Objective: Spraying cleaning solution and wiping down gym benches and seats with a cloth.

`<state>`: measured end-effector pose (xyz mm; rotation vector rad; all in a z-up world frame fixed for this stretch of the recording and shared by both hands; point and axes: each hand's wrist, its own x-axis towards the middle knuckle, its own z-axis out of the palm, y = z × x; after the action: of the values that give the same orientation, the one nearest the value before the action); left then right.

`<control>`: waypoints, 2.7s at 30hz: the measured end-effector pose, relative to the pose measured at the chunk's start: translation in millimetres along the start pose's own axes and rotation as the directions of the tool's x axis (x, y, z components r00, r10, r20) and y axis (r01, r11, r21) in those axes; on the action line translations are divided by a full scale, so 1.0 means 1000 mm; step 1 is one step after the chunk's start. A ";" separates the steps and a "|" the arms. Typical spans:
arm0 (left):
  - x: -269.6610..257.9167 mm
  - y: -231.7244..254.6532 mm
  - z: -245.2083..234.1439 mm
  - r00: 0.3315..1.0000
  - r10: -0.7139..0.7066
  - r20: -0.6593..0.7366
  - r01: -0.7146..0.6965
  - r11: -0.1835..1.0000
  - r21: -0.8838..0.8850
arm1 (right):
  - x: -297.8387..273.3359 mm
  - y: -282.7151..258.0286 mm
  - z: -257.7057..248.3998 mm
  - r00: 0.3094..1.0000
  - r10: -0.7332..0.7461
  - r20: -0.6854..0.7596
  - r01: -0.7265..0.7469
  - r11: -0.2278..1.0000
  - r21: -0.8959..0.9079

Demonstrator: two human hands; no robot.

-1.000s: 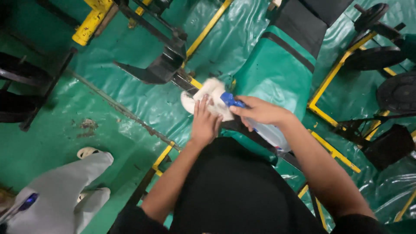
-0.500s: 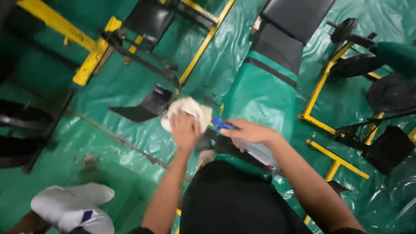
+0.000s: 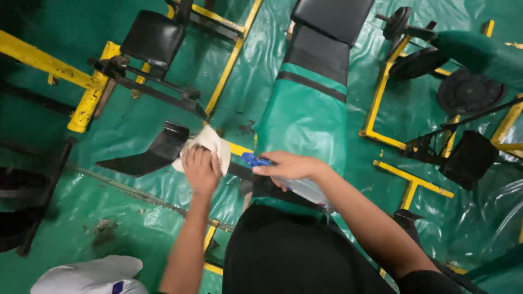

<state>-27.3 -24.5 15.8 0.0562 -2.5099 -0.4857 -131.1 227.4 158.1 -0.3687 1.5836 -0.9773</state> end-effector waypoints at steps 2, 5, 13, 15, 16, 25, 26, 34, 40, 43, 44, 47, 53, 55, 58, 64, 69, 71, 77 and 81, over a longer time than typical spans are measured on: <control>-0.036 0.017 0.035 0.998 -0.055 0.019 0.055 0.998 -0.012 | 0.002 -0.003 -0.001 1.000 -0.005 -0.002 0.005 1.000 -0.005; -0.078 0.054 0.059 0.996 -0.093 0.007 0.093 0.992 -0.081 | 0.004 0.002 -0.003 1.000 -0.009 0.000 0.009 1.000 -0.015; 0.006 -0.003 -0.005 0.730 0.011 0.683 -0.066 0.996 0.056 | -0.001 -0.005 -0.001 1.000 -0.023 -0.018 0.023 0.999 -0.044; -0.003 0.000 0.002 0.966 -0.031 0.256 0.016 0.998 0.063 | -0.003 -0.006 0.001 0.999 -0.016 -0.041 0.012 0.996 -0.090; -0.026 0.009 0.028 0.966 -0.023 0.258 0.009 0.998 0.057 | -0.003 -0.001 0.001 0.999 -0.015 -0.048 0.011 0.996 -0.085; -0.022 0.000 0.009 0.864 0.165 0.475 -0.139 0.986 -0.089 | 0.003 0.004 0.003 0.997 -0.072 -0.013 0.071 0.995 -0.076; -0.009 -0.011 0.000 0.874 0.141 0.465 -0.124 0.990 -0.067 | 0.001 -0.002 0.004 0.998 -0.054 -0.018 0.052 0.994 -0.095; -0.057 0.026 0.042 0.919 -0.246 0.308 0.242 0.969 0.053 | 0.011 -0.014 0.007 0.991 -0.090 -0.097 0.056 0.950 -0.308; -0.021 -0.006 0.007 0.886 0.130 0.446 -0.087 0.989 -0.116 | 0.011 -0.015 0.009 0.991 -0.065 -0.118 0.024 0.946 -0.324; -0.003 -0.029 0.002 0.916 0.066 0.396 -0.058 0.998 -0.032 | 0.010 -0.015 0.010 0.987 -0.065 -0.148 0.014 0.947 -0.322; -0.008 -0.020 0.008 0.980 0.068 0.186 -0.066 0.998 -0.016 | 0.009 -0.014 0.012 0.986 -0.053 -0.160 -0.001 0.946 -0.323; -0.044 0.024 0.034 0.999 -0.030 0.023 0.031 0.997 -0.068 | 0.012 -0.012 0.008 0.987 -0.040 -0.157 -0.009 0.953 -0.302; -0.059 0.009 0.026 0.972 0.130 0.194 -0.092 0.977 -0.193 | 0.014 -0.013 0.005 0.993 -0.043 -0.106 0.017 0.972 -0.233; -0.038 -0.015 0.012 0.943 0.212 0.256 -0.152 0.960 -0.235 | 0.015 -0.012 0.005 0.994 -0.045 -0.100 0.018 0.968 -0.251; -0.003 -0.020 -0.005 0.830 -0.137 0.541 0.169 0.986 -0.010 | 0.012 -0.011 0.006 0.994 -0.048 -0.095 0.020 0.963 -0.268; -0.047 0.045 0.021 0.999 -0.021 -0.047 0.011 0.976 -0.218 | 0.016 -0.010 0.006 0.992 -0.046 -0.120 0.013 0.965 -0.261; -0.030 0.038 0.003 0.963 0.130 0.235 -0.083 0.976 -0.203 | 0.010 -0.018 0.005 0.993 -0.010 -0.121 -0.017 0.976 -0.219; -0.011 0.012 -0.001 0.966 0.115 0.231 -0.070 0.979 -0.193 | 0.010 -0.016 0.007 0.991 -0.015 -0.130 -0.015 0.973 -0.229; -0.019 0.029 0.021 0.995 0.011 0.103 -0.001 0.995 -0.095 | 0.015 -0.007 0.007 0.987 -0.042 -0.158 -0.002 0.963 -0.271; -0.051 0.083 0.034 0.998 0.010 -0.060 -0.019 0.989 -0.145 | 0.012 -0.008 0.007 0.987 -0.066 -0.144 0.028 0.968 -0.249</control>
<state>1.9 71.4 -8.3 -0.0036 -2.4084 -0.6502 -130.2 212.1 156.2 -0.5158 1.8494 -0.8617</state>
